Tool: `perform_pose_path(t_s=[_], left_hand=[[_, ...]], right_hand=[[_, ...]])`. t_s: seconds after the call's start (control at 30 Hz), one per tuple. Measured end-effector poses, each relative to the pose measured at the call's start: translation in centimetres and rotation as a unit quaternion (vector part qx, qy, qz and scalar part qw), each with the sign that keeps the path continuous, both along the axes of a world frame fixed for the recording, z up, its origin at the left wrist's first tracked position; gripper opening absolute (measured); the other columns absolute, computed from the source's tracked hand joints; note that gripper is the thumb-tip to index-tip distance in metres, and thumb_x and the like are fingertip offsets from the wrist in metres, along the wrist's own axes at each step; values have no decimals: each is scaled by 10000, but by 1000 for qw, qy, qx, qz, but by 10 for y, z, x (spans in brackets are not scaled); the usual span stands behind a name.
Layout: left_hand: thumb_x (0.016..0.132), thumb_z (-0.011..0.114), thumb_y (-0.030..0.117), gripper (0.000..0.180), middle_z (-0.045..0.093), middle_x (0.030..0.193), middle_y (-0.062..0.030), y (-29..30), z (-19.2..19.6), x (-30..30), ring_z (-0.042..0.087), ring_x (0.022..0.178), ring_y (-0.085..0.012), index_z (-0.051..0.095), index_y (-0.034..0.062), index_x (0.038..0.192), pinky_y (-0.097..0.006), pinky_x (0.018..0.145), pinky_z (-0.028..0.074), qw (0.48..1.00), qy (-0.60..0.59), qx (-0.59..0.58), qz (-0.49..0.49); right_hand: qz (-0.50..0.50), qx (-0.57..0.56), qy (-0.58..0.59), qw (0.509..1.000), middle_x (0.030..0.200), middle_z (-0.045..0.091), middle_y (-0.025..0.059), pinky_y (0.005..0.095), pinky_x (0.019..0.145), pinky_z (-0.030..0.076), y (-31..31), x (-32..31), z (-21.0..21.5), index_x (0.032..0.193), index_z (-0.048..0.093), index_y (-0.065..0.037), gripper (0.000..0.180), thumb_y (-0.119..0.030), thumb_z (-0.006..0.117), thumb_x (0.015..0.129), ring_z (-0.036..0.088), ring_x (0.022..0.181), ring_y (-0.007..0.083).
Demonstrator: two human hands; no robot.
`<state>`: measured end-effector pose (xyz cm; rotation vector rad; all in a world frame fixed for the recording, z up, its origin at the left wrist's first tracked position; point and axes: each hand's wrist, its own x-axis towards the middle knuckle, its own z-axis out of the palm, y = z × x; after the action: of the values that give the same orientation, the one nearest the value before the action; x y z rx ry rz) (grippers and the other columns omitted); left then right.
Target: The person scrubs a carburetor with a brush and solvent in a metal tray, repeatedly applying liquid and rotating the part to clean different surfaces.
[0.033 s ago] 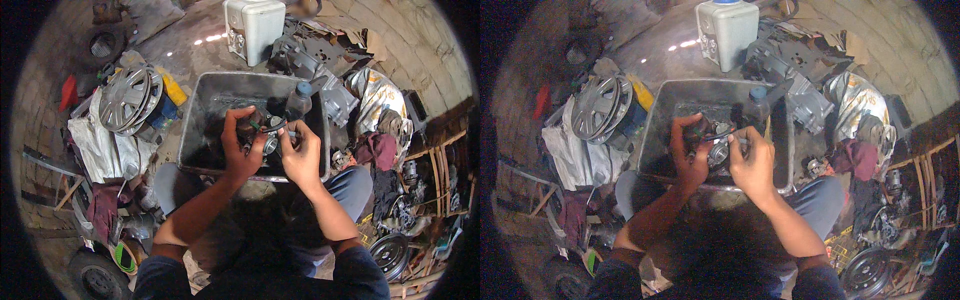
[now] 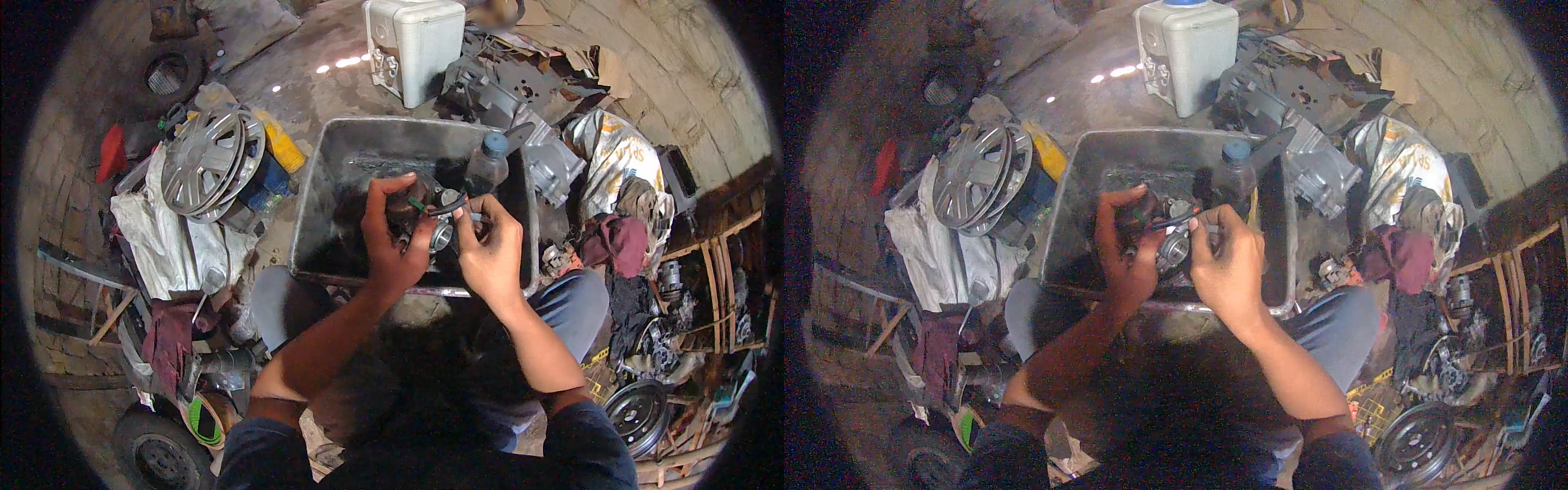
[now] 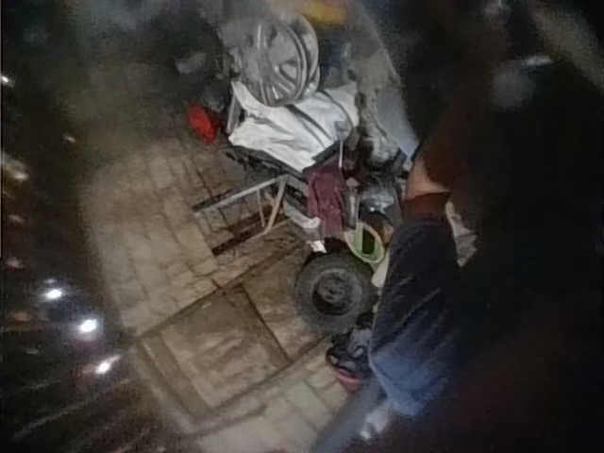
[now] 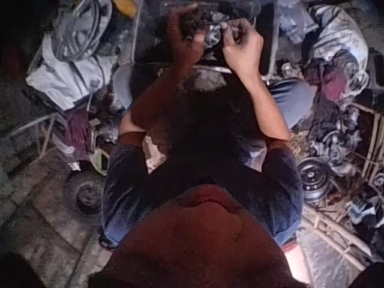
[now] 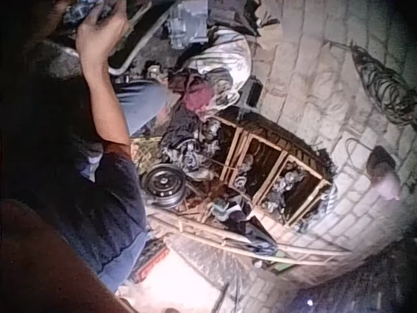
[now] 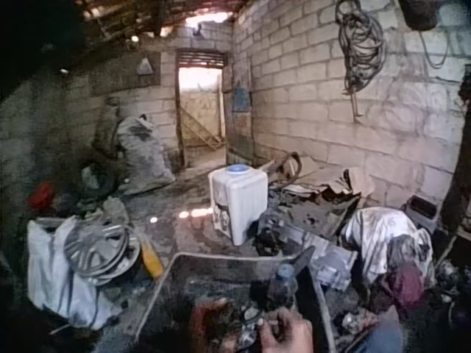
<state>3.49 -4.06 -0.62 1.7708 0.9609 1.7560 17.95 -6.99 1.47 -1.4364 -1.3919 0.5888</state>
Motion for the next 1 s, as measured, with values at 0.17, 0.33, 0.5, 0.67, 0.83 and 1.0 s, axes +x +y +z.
perform_pose_path(t_s=[0.17, 0.33, 0.5, 0.67, 0.83, 1.0], left_hand=[[857, 685, -1, 435, 615, 1120, -101, 1, -5, -1, 620, 976, -167, 537, 25, 1265, -320, 887, 506, 999, 31, 23, 29], [856, 703, 8, 432, 615, 1116, -102, 4, -9, 3, 623, 977, -176, 541, 27, 1256, -326, 889, 506, 1000, 1, 14, 26], [854, 713, 10, 429, 607, 1108, -100, 4, -8, 1, 612, 1007, -173, 545, 26, 1248, -326, 907, 497, 999, 32, 25, 32], [855, 713, 7, 426, 597, 1122, -100, 4, -9, 0, 604, 1017, -181, 546, 22, 1247, -327, 926, 485, 999, 15, 13, 35], [857, 712, 8, 425, 593, 1130, -99, 6, -12, 1, 605, 1005, -177, 545, 19, 1248, -326, 921, 487, 999, 11, 12, 35], [845, 708, -2, 447, 597, 1111, -95, 6, -8, 0, 610, 986, -179, 539, 21, 1257, -329, 912, 493, 998, 36, 31, 39]], right_hand=[[11, -40, 37, 998, 697, 663, 156, 357, 576, 463, 1, 0, -1, 882, 667, 27, 125, -85, 683, 934, 603, 585, 171], [-12, -1, 3, 1000, 698, 662, 142, 351, 581, 467, 3, -1, -2, 868, 667, 26, 134, -87, 691, 936, 597, 592, 163], [-10, -9, 24, 1000, 696, 661, 156, 353, 579, 468, 8, 2, -6, 864, 659, 31, 131, -76, 695, 931, 600, 595, 164], [37, -46, 55, 997, 676, 655, 172, 364, 579, 474, 4, 2, -6, 875, 660, 29, 110, -64, 691, 925, 620, 578, 193], [9, -19, 2, 1000, 682, 662, 163, 359, 581, 479, 0, -3, 2, 880, 664, 25, 108, -68, 696, 923, 624, 574, 191], [9, 1, 3, 1000, 704, 673, 163, 352, 583, 483, 5, 0, -1, 880, 667, 22, 115, -79, 696, 927, 627, 581, 191]])
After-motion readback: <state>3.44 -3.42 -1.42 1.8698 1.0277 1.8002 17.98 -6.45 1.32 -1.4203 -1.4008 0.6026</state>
